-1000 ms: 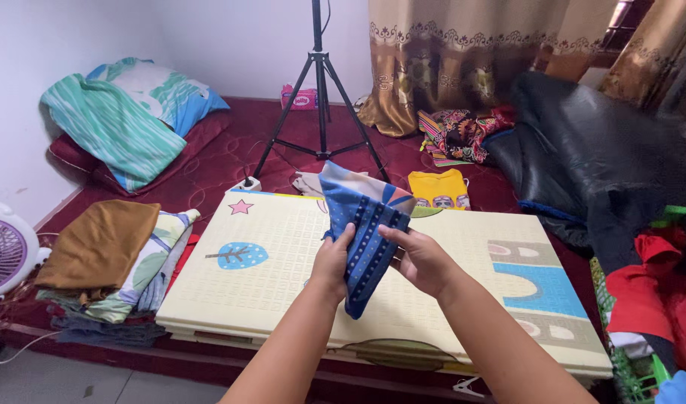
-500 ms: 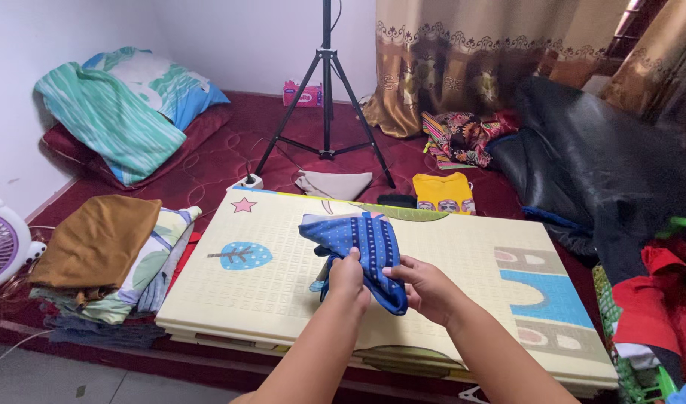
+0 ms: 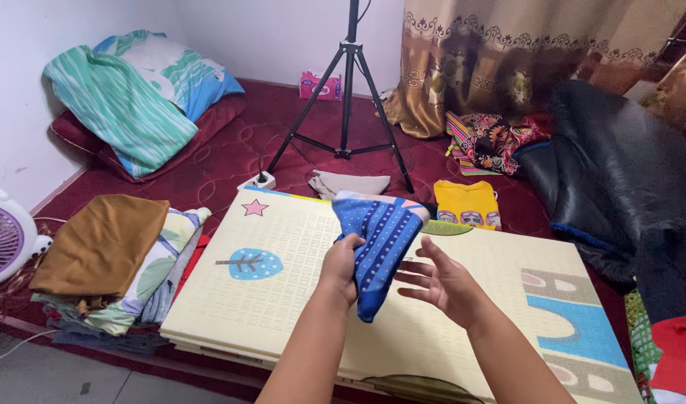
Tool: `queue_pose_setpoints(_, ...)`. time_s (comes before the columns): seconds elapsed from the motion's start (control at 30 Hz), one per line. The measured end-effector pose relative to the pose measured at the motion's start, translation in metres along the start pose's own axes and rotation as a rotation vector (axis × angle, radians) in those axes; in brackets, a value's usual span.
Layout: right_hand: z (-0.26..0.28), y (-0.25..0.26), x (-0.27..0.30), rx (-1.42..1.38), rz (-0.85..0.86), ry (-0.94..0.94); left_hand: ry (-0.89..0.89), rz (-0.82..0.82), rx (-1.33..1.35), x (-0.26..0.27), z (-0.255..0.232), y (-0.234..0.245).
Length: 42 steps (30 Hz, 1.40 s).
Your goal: The person folds a blue patterned garment on a small table, then picks up a light green garment and begins buttoning it. The person continues to manipulate the green garment, smoothing and adjusting it on the table.
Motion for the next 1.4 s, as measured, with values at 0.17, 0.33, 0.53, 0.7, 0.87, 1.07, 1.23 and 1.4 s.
queue_pose_setpoints(0.17, -0.002, 0.008, -0.023, -0.301, 0.067, -0.013, 0.007, 0.005, -0.805, 0.009, -0.033, 0.010)
queue_pose_setpoints(0.33, -0.006, 0.017, -0.067, 0.009, 0.092, 0.018, 0.143, 0.042, -1.224, 0.000, -0.050, 0.034)
queue_pose_setpoints(0.53, -0.005, -0.002, -0.103, 0.140, -0.064, -0.071, 0.060, 0.142, -1.384, -0.029, -0.078, 0.041)
queue_pose_setpoints(0.7, -0.002, -0.013, -0.155, 0.275, -0.131, 0.040, 0.059, 0.147, -1.367, -0.084, -0.094, 0.058)
queue_pose_setpoints(0.87, 0.007, -0.007, -0.224, 0.297, -0.208, 0.155, 0.000, -0.324, -1.586, -0.153, -0.119, 0.134)
queue_pose_setpoints(1.07, 0.049, -0.020, -0.310, 0.084, -0.066, 0.442, 0.377, -0.389, -1.923, -0.181, -0.112, 0.180)
queue_pose_setpoints(1.23, 0.072, -0.012, -0.392, -0.104, 0.078, 0.654, 0.434, -0.343, -1.892, -0.182, -0.116, 0.171)
queue_pose_setpoints(1.4, 0.015, 0.039, -0.464, 0.222, -0.260, 0.403, 0.414, -0.364, -1.866, -0.180, -0.114, 0.168)
Point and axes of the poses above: each hand's wrist, its own x-axis away from the middle knuckle, its own y-axis out of the back of the hand, z = x × y, the point moved 3 cm from there along -x, towards the middle knuckle, and after that the axes turned 9 degrees about -x, right-handed, at the moved point
